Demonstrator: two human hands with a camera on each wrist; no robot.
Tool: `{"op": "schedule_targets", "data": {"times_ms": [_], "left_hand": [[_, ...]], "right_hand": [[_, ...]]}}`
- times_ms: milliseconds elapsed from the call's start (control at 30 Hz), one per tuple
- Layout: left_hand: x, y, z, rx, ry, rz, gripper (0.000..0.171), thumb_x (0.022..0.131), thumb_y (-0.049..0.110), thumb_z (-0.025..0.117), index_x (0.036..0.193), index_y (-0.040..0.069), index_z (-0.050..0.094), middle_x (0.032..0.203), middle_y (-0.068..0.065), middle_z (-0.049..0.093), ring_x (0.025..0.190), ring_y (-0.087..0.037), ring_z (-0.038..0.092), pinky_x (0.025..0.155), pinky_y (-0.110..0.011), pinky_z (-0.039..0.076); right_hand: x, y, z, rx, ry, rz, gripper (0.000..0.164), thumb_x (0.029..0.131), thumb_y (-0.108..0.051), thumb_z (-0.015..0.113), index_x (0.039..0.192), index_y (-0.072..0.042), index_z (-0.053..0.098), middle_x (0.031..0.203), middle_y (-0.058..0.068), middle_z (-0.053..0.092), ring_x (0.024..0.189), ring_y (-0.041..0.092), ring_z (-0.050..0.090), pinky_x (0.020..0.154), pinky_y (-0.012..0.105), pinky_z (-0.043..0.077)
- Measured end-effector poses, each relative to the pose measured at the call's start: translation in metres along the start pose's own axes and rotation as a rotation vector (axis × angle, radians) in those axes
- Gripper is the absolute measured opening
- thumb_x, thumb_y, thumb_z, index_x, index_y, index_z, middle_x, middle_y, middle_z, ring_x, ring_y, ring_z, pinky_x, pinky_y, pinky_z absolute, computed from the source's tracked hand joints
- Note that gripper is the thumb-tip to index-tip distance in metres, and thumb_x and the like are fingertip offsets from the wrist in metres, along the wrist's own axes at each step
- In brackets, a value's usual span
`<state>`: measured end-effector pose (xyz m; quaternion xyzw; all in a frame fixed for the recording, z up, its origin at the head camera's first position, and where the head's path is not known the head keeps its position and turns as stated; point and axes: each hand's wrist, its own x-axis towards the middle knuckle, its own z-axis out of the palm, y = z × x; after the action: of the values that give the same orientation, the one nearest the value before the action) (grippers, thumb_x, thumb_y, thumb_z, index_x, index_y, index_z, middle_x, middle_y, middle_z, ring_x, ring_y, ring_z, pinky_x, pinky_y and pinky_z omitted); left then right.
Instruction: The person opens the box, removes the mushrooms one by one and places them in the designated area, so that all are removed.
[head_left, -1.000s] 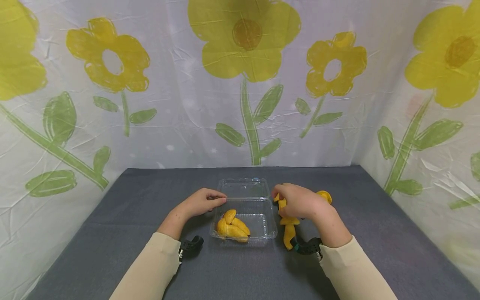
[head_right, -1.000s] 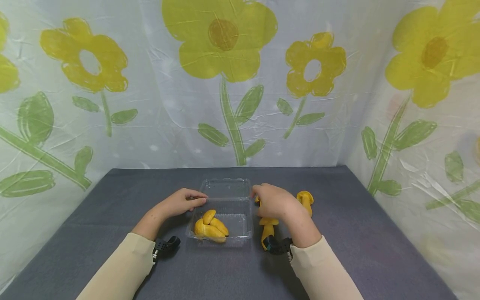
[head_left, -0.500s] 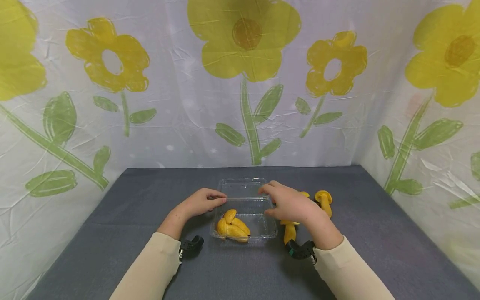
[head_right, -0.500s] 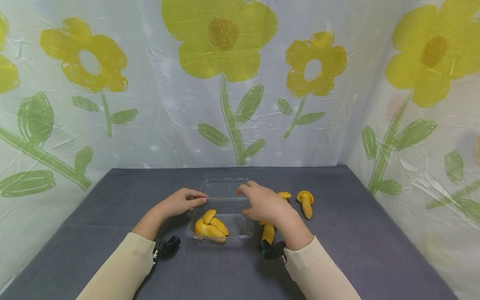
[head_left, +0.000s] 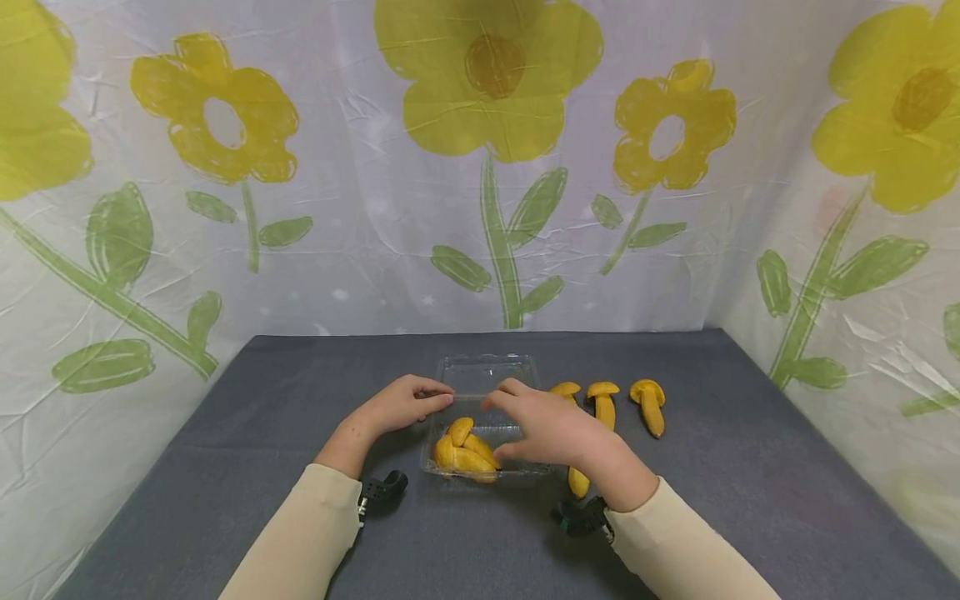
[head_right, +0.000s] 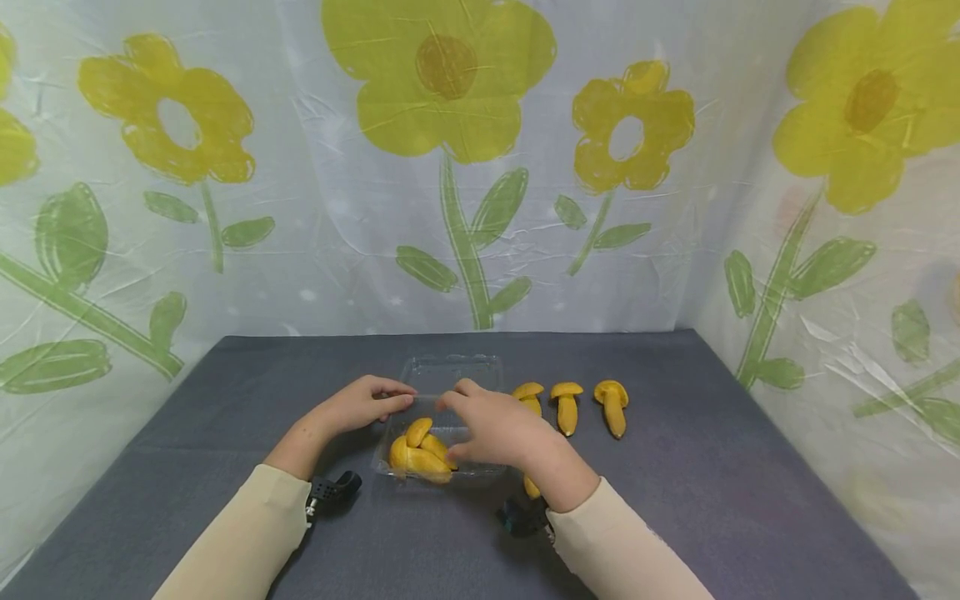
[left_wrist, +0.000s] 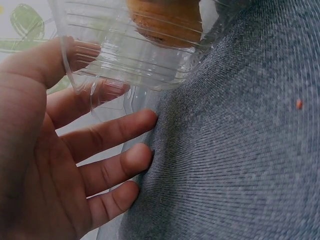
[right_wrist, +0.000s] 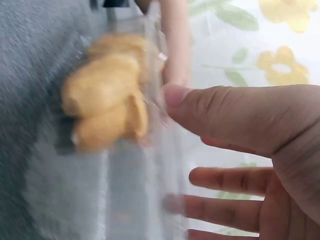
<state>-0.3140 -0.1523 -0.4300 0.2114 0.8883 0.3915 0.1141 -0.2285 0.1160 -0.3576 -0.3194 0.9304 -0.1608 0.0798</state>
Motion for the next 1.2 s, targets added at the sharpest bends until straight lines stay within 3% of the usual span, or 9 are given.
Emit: {"op": "schedule_targets", "data": {"times_ms": [167, 400, 633, 800, 1000, 1200], "left_hand": [[0.001, 0.000, 0.000, 0.007, -0.001, 0.015, 0.037, 0.105, 0.035, 0.062, 0.134, 0.014, 0.070, 0.130, -0.005, 0.068, 0.098, -0.017, 0.068, 0.083, -0.041, 0.057], [0.000, 0.001, 0.000, 0.010, 0.002, 0.019, 0.039, 0.104, 0.038, 0.063, 0.134, 0.014, 0.070, 0.130, -0.004, 0.067, 0.095, -0.017, 0.068, 0.084, -0.042, 0.057], [-0.001, 0.002, 0.000, 0.002, 0.001, 0.021, 0.038, 0.105, 0.037, 0.062, 0.133, 0.014, 0.070, 0.130, -0.004, 0.067, 0.100, -0.018, 0.067, 0.085, -0.042, 0.057], [-0.002, 0.001, 0.000, 0.005, 0.000, 0.030, 0.038, 0.105, 0.037, 0.062, 0.133, 0.013, 0.071, 0.128, -0.005, 0.068, 0.097, -0.018, 0.067, 0.082, -0.041, 0.057], [-0.002, 0.002, 0.000, -0.004, -0.006, 0.019, 0.037, 0.104, 0.038, 0.063, 0.133, 0.015, 0.071, 0.129, -0.004, 0.068, 0.097, -0.017, 0.067, 0.084, -0.041, 0.056], [-0.001, 0.002, 0.000, -0.001, -0.002, 0.000, 0.038, 0.104, 0.038, 0.063, 0.133, 0.016, 0.071, 0.129, -0.003, 0.068, 0.096, -0.017, 0.067, 0.084, -0.042, 0.056]], "right_hand": [[0.006, -0.005, 0.012, -0.067, 0.002, -0.096, 0.056, 0.092, -0.035, 0.081, 0.140, -0.015, 0.059, 0.140, 0.003, 0.051, 0.095, 0.017, 0.066, 0.079, 0.031, 0.054], [0.013, -0.008, 0.030, -0.179, 0.082, -0.223, 0.051, 0.089, -0.032, 0.083, 0.134, -0.016, 0.065, 0.130, 0.002, 0.056, 0.091, 0.011, 0.064, 0.078, 0.027, 0.054], [0.020, -0.004, 0.043, -0.225, 0.106, -0.206, 0.027, 0.086, -0.031, 0.086, 0.109, -0.019, 0.079, 0.095, -0.006, 0.052, 0.071, 0.005, 0.049, 0.062, 0.021, 0.046], [0.020, -0.004, 0.045, -0.241, 0.099, -0.200, 0.021, 0.087, -0.033, 0.084, 0.102, -0.018, 0.082, 0.082, -0.010, 0.045, 0.063, 0.005, 0.041, 0.055, 0.021, 0.037], [0.022, -0.001, 0.044, -0.114, 0.065, -0.189, 0.019, 0.090, -0.028, 0.083, 0.104, -0.016, 0.081, 0.084, -0.009, 0.052, 0.067, 0.004, 0.045, 0.060, 0.022, 0.040], [0.021, 0.004, 0.037, 0.059, 0.038, -0.105, 0.014, 0.089, -0.020, 0.083, 0.102, -0.016, 0.079, 0.091, -0.011, 0.060, 0.078, 0.006, 0.056, 0.072, 0.027, 0.050]]}}
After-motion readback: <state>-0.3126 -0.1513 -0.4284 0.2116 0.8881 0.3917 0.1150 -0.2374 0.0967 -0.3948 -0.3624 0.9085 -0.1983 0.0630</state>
